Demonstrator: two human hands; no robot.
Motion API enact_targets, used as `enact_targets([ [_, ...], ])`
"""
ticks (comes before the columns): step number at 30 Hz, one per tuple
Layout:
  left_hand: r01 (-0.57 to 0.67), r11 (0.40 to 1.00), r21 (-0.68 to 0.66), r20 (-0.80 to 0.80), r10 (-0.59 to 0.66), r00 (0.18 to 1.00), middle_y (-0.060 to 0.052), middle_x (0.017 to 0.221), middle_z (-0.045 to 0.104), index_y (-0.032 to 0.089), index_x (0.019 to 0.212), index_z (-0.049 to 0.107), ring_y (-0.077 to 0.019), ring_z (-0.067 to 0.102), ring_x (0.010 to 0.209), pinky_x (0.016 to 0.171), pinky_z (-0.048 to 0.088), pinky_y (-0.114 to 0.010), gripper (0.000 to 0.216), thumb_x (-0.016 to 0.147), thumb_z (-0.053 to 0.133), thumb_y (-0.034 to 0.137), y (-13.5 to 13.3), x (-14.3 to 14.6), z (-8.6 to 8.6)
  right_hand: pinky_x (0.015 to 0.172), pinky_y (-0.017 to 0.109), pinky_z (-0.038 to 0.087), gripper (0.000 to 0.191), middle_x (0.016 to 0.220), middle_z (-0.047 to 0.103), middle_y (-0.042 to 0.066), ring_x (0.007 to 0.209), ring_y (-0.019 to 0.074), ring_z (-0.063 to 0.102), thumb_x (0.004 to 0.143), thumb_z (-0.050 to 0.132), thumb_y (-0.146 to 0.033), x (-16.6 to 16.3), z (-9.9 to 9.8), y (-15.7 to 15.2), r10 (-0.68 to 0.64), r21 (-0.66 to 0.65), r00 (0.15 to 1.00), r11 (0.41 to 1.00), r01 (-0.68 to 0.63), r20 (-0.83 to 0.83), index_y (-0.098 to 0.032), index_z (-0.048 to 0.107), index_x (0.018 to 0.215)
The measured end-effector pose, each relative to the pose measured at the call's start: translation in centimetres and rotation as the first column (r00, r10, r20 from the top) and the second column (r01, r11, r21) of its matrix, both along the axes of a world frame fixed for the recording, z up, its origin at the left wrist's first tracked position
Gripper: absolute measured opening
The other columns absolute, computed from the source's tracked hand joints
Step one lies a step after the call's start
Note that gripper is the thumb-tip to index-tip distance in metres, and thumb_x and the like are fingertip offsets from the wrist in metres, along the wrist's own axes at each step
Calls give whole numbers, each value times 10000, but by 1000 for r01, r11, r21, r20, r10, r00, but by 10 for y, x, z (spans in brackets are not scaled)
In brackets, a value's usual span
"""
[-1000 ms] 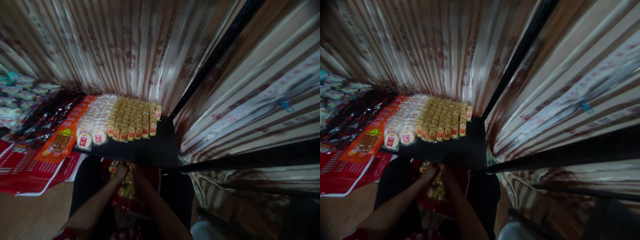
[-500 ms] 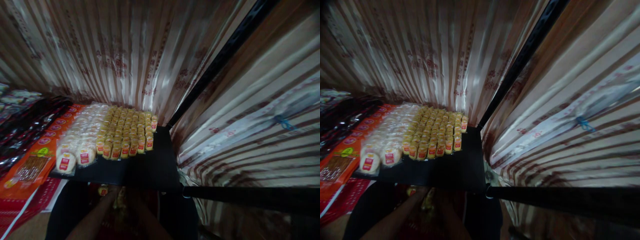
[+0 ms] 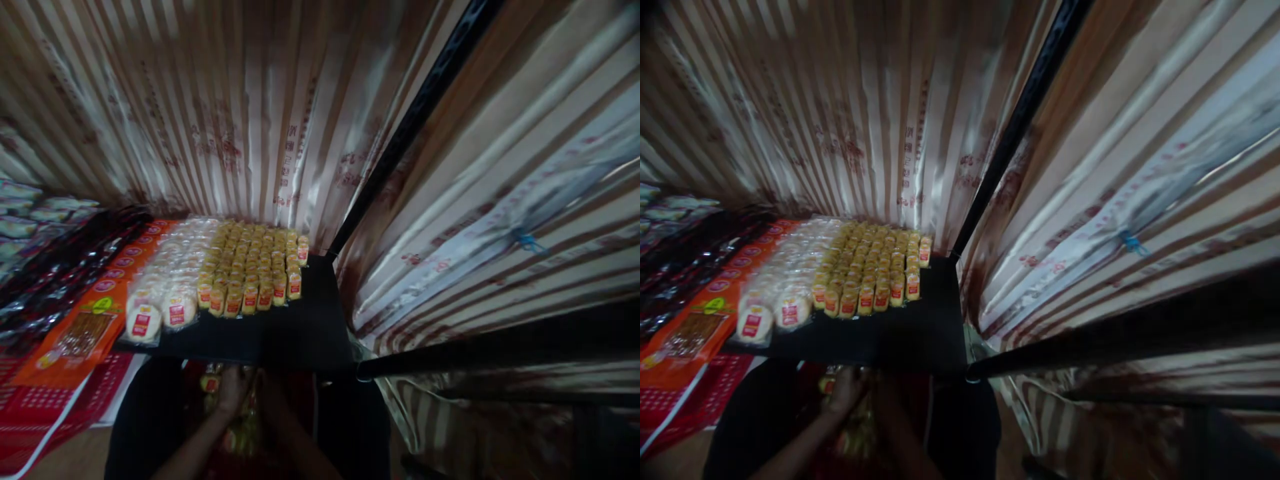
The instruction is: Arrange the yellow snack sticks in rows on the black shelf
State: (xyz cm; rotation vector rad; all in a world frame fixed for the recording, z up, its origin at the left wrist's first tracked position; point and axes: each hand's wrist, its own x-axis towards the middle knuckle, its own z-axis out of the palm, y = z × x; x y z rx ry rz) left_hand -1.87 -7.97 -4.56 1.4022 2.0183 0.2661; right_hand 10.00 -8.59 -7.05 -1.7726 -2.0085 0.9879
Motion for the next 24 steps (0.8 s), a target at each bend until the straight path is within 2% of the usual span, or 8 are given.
enact_targets([
  [4, 17, 982, 187, 54, -27, 998, -88, 1115, 637, 165, 1072, 585, -192, 576, 1074, 919, 429, -274, 294, 797, 483, 163, -27, -6, 9, 1042, 367, 344, 457, 1289, 542, 64, 1213, 236, 479, 811, 439, -140, 4, 17, -12, 46, 73, 999, 996, -44, -25, -257, 524, 1245],
  [8, 43, 948, 316, 140, -91, 986, -60, 1035, 669, 203, 1017, 599, -199, 626, 969, 871, 475, -291, 250, 797, 489, 249, -51, -15, 18, 1010, 345, 382, 433, 1249, 574, 84, 1164, 230, 522, 809, 447, -162, 12, 37, -28, 125, 123, 990, 986, -117, -64, -218, 544, 1227],
  [11, 47, 918, 394, 165, -121, 979, -45, 963, 688, 214, 964, 617, -194, 648, 895, 824, 497, -280, 223, 788, 505, 293, -59, -14, 37, 973, 344, 418, 410, 1187, 612, 103, 1102, 227, 565, 800, 464, -172, 18, 49, -37, 153, 159, 985, 978, -138, -84, -193, 568, 1196],
  [18, 108, 807, 580, 190, -263, 946, -51, 939, 679, 203, 958, 608, -180, 637, 884, 811, 506, -297, 247, 816, 480, 360, -52, 0, 103, 855, 378, 499, 362, 1041, 658, 129, 963, 241, 615, 810, 446, -180, 32, 85, -37, 136, 422, 987, 902, -86, -91, -142, 588, 1141],
  [21, 147, 763, 630, 171, -320, 932, -53, 916, 665, 204, 969, 600, -174, 627, 870, 800, 506, -296, 245, 828, 478, 362, -45, 8, 119, 814, 361, 519, 351, 995, 663, 124, 911, 235, 629, 818, 444, -200, 42, 106, -33, 102, 471, 987, 882, -33, -121, -150, 591, 1133],
  [24, 174, 732, 658, 157, -360, 919, -59, 936, 651, 200, 1003, 585, -171, 618, 869, 806, 503, -304, 239, 835, 479, 331, -31, 19, 129, 780, 333, 531, 320, 955, 660, 101, 887, 221, 632, 830, 462, -250, 53, 125, -25, 51, 459, 977, 887, 52, -209, -171, 599, 1108],
])
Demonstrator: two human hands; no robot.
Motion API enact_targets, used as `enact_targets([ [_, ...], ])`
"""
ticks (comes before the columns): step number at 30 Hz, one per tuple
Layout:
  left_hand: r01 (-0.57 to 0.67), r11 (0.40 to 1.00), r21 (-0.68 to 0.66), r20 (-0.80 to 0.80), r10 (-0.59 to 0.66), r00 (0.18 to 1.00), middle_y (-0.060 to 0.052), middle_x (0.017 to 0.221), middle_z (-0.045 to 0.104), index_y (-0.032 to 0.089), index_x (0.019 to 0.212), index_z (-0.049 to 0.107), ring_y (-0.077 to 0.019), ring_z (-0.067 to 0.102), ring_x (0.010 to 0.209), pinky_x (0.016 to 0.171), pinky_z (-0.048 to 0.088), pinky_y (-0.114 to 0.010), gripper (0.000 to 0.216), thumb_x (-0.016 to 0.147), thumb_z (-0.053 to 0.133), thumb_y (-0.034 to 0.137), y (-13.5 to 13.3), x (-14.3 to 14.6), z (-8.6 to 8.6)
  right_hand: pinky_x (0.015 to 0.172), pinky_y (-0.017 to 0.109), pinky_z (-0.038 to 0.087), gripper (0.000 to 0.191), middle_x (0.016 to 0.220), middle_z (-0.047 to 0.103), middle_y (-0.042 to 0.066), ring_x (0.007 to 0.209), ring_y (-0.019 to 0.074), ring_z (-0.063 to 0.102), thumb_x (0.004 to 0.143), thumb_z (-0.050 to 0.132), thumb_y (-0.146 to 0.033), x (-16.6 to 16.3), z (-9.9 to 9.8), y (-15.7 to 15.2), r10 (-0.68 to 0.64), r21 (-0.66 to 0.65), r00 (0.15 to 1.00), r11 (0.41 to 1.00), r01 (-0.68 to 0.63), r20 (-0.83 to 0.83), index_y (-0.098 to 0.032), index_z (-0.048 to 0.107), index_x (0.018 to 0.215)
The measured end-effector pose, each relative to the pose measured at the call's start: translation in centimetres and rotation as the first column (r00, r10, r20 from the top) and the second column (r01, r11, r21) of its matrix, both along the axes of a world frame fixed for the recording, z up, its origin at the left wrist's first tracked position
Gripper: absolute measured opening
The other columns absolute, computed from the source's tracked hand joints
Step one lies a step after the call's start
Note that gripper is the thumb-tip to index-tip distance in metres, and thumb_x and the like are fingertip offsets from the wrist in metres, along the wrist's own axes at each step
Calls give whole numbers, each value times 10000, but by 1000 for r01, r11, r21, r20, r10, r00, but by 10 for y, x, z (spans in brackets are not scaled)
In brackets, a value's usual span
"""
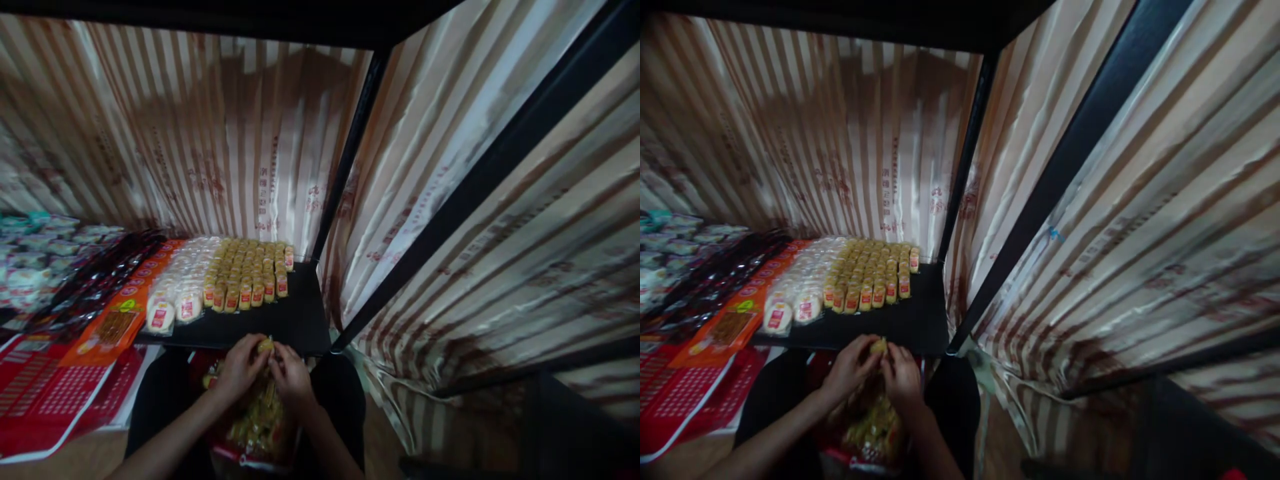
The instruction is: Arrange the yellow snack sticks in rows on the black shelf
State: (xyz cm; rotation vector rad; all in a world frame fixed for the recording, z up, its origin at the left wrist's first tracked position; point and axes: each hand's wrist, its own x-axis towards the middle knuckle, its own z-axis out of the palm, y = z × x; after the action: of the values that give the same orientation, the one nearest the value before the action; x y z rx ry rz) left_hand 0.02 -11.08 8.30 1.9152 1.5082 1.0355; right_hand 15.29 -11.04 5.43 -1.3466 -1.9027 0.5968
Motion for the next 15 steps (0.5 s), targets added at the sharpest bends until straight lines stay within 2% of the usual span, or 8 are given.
enact_targets([
  [4, 68, 996, 49, -16, -67, 998, -68, 987, 635, 185, 1029, 573, -181, 594, 943, 865, 483, -331, 236, 820, 499, 265, 27, 18, 13, 690, 283, 544, 281, 974, 643, 88, 837, 189, 637, 817, 481, -264, 12, 15, 17, -84, -61, 979, 995, 73, -188, -184, 605, 1056],
  [7, 119, 989, 92, -33, -117, 993, -76, 1049, 614, 181, 1079, 552, -187, 569, 1012, 906, 469, -346, 275, 814, 490, 220, 49, 35, 24, 718, 290, 539, 272, 997, 643, 92, 848, 184, 636, 798, 503, -285, 18, 16, 36, -194, -85, 926, 981, 176, -322, -175, 610, 1022],
  [11, 56, 985, 162, 4, -58, 998, -114, 1163, 550, 159, 1190, 480, -204, 518, 1104, 967, 434, -383, 364, 831, 445, 203, 71, 60, 34, 771, 324, 521, 329, 977, 662, 96, 869, 196, 636, 780, 529, -364, 28, 12, 70, -322, -122, 824, 946, 301, -467, -164, 594, 1033],
  [15, -4, 998, 68, 104, -3, 995, -118, 1185, 542, 155, 1182, 490, -197, 514, 1115, 1002, 403, -382, 341, 868, 380, 232, 89, 87, 35, 814, 340, 492, 365, 959, 670, 109, 870, 203, 635, 766, 518, -393, 36, 9, 110, -432, -156, 738, 896, 416, -517, -144, 583, 1024],
])
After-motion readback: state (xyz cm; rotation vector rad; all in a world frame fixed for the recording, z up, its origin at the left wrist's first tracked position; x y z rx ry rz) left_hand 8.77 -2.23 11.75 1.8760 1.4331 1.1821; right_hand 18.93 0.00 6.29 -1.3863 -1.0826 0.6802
